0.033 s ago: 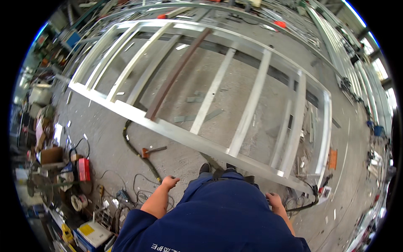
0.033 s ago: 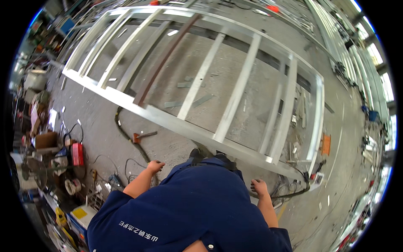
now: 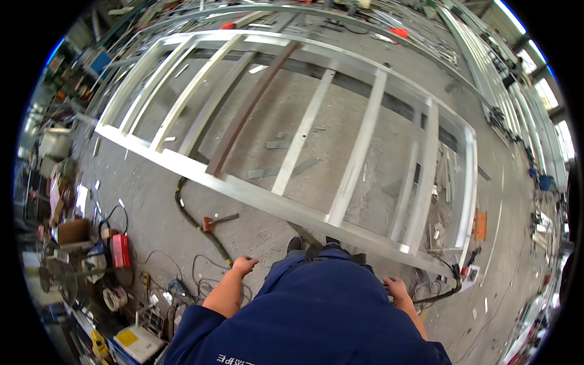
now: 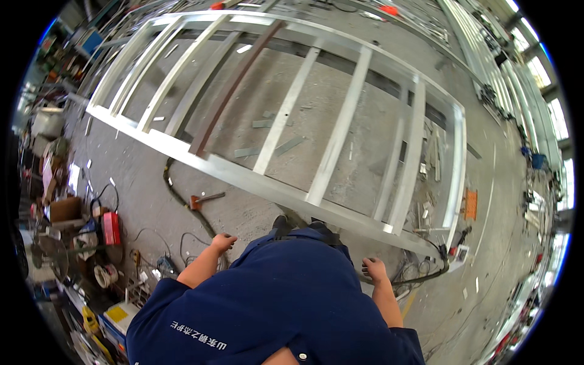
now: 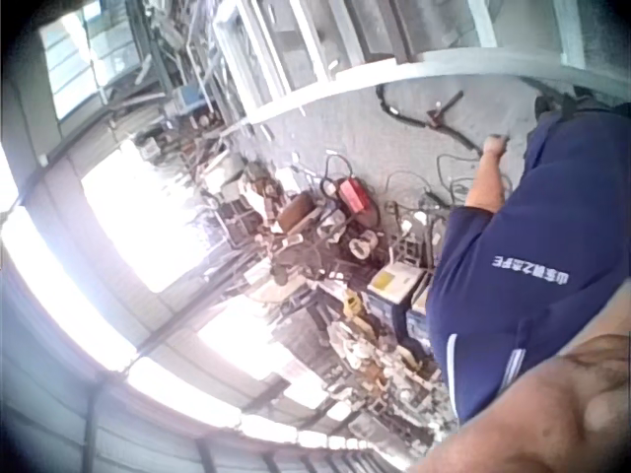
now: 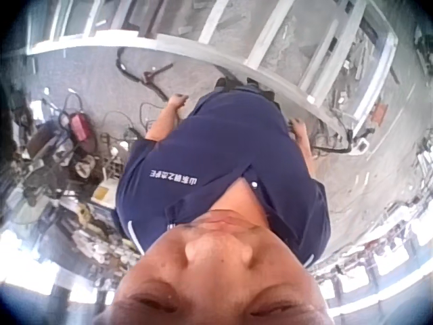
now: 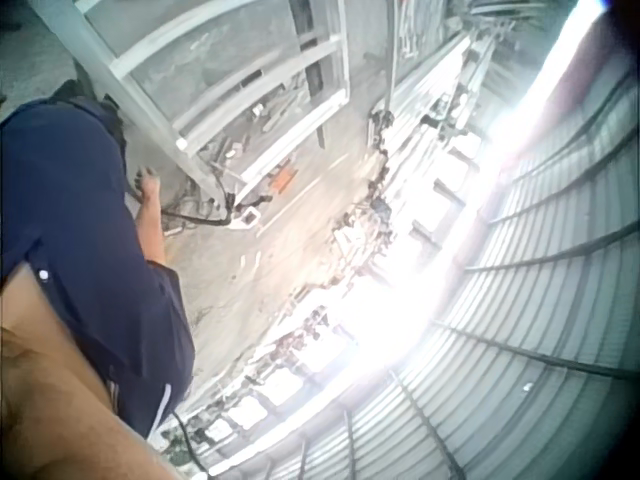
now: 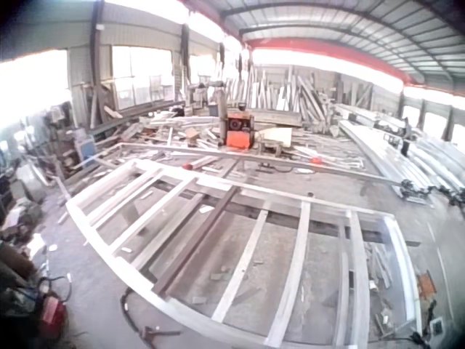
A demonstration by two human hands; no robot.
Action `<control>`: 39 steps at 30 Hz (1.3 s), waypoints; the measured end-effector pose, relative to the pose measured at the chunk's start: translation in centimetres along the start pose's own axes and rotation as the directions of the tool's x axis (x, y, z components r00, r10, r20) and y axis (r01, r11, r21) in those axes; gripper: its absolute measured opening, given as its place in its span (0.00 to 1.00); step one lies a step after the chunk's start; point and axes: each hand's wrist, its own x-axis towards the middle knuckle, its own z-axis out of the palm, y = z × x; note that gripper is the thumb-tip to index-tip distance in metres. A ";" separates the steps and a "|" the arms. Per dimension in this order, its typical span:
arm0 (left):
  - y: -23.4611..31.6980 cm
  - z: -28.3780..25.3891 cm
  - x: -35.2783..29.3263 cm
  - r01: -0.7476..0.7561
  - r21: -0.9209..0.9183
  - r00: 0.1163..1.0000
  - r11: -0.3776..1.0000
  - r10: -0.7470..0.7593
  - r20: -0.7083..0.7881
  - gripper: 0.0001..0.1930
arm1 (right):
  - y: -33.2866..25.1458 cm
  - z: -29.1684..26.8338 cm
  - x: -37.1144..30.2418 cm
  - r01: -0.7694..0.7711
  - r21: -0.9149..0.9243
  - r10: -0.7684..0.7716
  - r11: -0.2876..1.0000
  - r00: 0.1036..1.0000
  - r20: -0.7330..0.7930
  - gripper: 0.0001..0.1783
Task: The person uses an angle grinder to smooth the edge of a metal bar, then places it into a large rectangular metal frame. They proceed to pick up and position several additional metal bars into the frame, aligning them as crossbars. Finally, they use a tape measure to check the dimensions of the frame.
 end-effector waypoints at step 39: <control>19.7 6.3 -10.4 -0.176 0.092 0.977 0.980 0.185 -0.107 0.24 | 2.4 -12.2 16.8 -0.167 0.081 0.159 0.983 0.983 0.096 0.20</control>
